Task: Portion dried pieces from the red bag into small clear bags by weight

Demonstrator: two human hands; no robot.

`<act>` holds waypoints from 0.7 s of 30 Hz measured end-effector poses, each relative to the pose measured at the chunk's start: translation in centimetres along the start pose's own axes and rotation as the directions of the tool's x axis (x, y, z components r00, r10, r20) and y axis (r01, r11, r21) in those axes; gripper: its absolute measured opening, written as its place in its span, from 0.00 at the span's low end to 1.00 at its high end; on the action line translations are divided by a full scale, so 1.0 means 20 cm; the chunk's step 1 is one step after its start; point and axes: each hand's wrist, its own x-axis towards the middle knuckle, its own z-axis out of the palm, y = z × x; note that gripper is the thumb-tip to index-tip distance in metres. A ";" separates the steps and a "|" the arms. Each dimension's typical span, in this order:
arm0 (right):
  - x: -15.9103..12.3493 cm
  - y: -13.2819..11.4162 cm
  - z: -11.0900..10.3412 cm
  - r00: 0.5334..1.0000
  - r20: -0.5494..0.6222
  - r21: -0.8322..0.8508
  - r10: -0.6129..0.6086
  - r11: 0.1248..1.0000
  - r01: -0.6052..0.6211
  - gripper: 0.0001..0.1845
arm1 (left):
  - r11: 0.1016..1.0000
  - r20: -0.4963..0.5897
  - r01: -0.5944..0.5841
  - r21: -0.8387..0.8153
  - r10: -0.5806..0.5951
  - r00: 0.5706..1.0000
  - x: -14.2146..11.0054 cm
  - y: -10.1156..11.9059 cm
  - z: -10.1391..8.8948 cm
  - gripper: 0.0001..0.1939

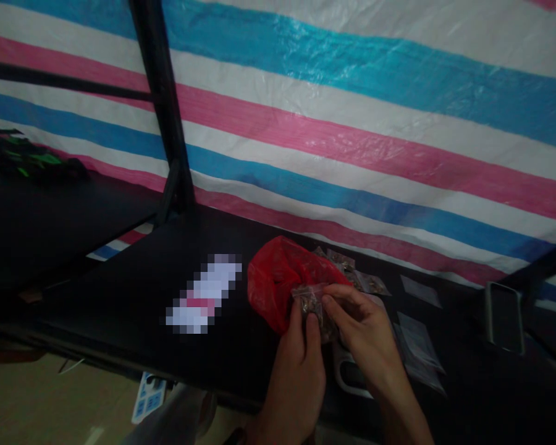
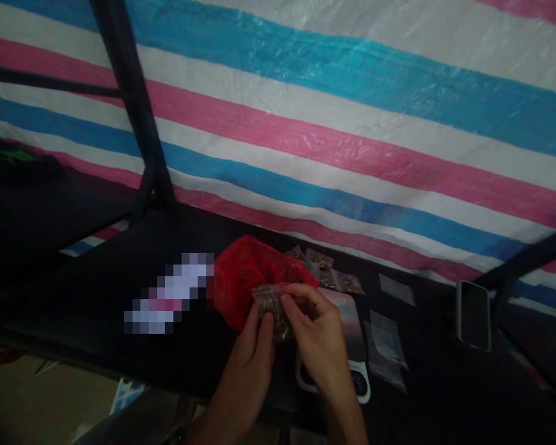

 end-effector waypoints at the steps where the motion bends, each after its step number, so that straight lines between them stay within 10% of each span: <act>1: -0.01 0.00 -0.01 1.000 -0.018 0.068 -0.007 0.998 0.008 0.16 | 0.994 0.021 -0.056 0.090 0.054 0.998 0.00 0.02 -0.01 0.27; 9: -0.09 -0.05 -0.23 0.995 0.031 0.020 -0.092 0.996 0.091 0.10 | 0.757 0.173 -0.415 0.505 0.382 0.908 0.02 0.04 0.01 0.33; 21: -0.03 0.19 -0.55 0.936 -0.341 -0.149 0.082 0.979 -0.140 0.23 | 0.762 0.020 -0.510 0.399 0.549 0.836 -0.01 0.01 0.12 0.22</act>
